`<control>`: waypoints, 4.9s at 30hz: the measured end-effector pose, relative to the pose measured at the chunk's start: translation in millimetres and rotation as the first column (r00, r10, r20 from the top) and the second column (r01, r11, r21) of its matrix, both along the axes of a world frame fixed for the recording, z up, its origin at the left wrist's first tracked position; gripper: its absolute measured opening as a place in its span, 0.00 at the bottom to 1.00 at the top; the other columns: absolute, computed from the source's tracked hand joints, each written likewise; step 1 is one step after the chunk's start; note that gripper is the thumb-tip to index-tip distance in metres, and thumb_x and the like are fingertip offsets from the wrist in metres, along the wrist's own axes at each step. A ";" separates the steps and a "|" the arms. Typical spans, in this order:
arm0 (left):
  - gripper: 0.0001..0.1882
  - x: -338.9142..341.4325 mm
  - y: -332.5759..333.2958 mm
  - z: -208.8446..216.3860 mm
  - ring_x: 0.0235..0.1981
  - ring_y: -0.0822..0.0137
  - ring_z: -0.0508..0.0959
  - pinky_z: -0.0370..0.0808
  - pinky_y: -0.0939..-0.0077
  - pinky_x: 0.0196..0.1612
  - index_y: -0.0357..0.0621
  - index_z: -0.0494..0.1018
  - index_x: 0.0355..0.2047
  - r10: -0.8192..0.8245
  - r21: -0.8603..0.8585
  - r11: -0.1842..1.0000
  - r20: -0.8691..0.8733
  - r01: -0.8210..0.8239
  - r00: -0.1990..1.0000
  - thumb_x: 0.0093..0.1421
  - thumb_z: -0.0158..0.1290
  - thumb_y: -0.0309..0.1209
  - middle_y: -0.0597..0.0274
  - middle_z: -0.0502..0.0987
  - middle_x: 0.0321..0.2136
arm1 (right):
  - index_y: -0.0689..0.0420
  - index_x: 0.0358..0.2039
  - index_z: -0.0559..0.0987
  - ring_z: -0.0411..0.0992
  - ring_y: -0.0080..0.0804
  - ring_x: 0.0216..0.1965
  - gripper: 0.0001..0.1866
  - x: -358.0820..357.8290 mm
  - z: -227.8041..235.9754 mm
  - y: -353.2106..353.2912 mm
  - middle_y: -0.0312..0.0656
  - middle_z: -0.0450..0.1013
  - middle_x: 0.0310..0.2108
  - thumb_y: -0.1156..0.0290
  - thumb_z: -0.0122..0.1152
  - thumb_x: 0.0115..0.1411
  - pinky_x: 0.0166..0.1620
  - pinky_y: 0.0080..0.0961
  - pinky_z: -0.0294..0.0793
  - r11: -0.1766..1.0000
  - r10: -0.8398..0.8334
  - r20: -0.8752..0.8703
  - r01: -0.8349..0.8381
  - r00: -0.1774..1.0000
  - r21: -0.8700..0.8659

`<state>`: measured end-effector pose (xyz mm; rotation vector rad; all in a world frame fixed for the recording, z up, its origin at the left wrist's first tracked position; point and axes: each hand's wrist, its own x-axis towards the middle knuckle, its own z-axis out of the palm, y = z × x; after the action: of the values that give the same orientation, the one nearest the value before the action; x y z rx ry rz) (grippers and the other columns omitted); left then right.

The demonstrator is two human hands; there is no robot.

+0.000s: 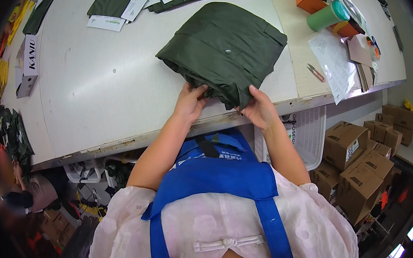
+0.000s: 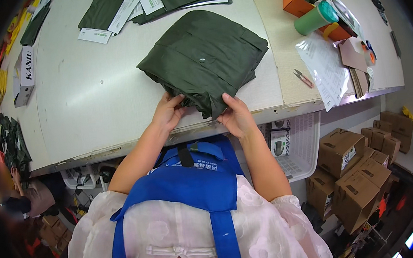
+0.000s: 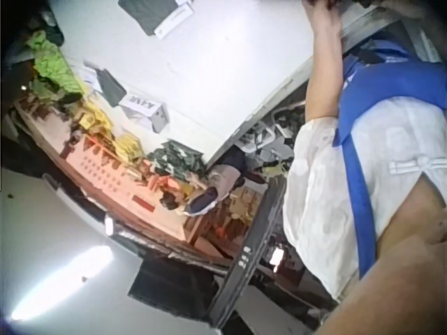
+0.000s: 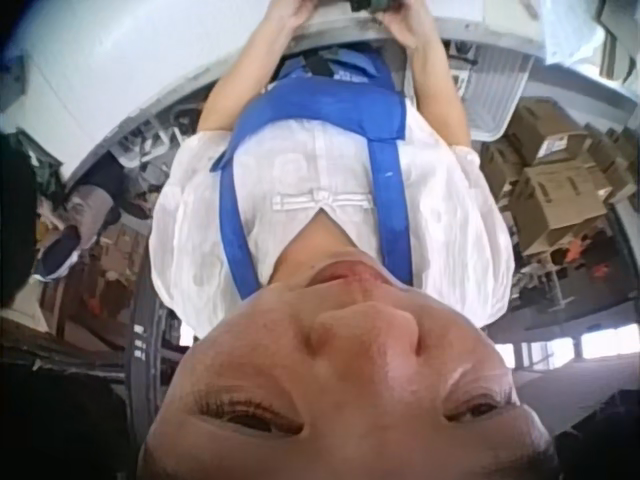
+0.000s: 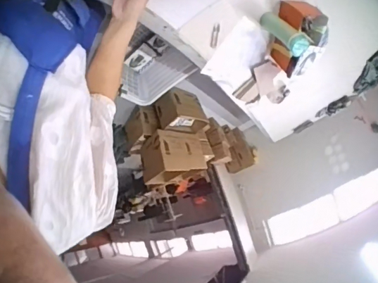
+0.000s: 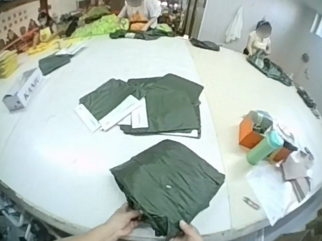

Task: The person folds a green jacket on a white table, smoothing and aligning the fabric, then folds it into a compact rectangle. The person places the folded jacket into a small green pouch, tucks it in, and sets it aside. The person repeats the process with another jacket.

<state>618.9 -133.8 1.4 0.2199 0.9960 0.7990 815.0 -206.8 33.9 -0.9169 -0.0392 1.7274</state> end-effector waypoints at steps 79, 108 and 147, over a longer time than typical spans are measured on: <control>0.33 -1.4 -27.1 32.4 0.57 0.60 0.67 0.64 0.59 0.60 0.45 0.51 0.62 0.179 -0.061 0.981 -0.048 -0.182 0.983 0.66 0.41 0.53 0.57 0.63 0.58 | 0.72 0.57 0.63 0.69 0.35 0.51 0.40 82.9 12.3 126.9 0.55 0.69 0.50 0.48 0.58 0.58 0.55 0.26 0.65 0.778 0.574 0.730 -0.525 0.370 -0.345; 0.16 40.1 -35.1 6.0 0.39 0.66 0.76 0.74 0.70 0.40 0.39 0.70 0.48 0.147 -0.158 0.974 -0.095 -0.161 0.985 0.60 0.49 0.30 0.60 0.75 0.42 | 0.82 0.56 0.55 0.62 0.54 0.52 0.68 -36.2 65.9 64.9 0.63 0.63 0.50 0.34 0.69 0.31 0.58 0.50 0.54 0.528 -0.276 0.727 -0.731 -0.628 -0.431; 0.32 -131.7 322.9 -5.2 0.59 0.51 0.63 0.61 0.48 0.56 0.43 0.64 0.54 0.227 -0.064 0.600 -0.942 0.797 -0.246 0.51 0.58 0.42 0.50 0.63 0.59 | 0.60 0.37 0.73 0.72 0.52 0.39 0.27 -25.0 57.2 97.2 0.52 0.72 0.34 0.63 0.69 0.35 0.43 0.40 0.73 0.448 0.233 0.828 -0.700 -0.510 -0.557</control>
<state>487.2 189.2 -3.8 2.1313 1.9303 0.1435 790.0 -109.7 91.1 -1.9594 -2.3394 1.1110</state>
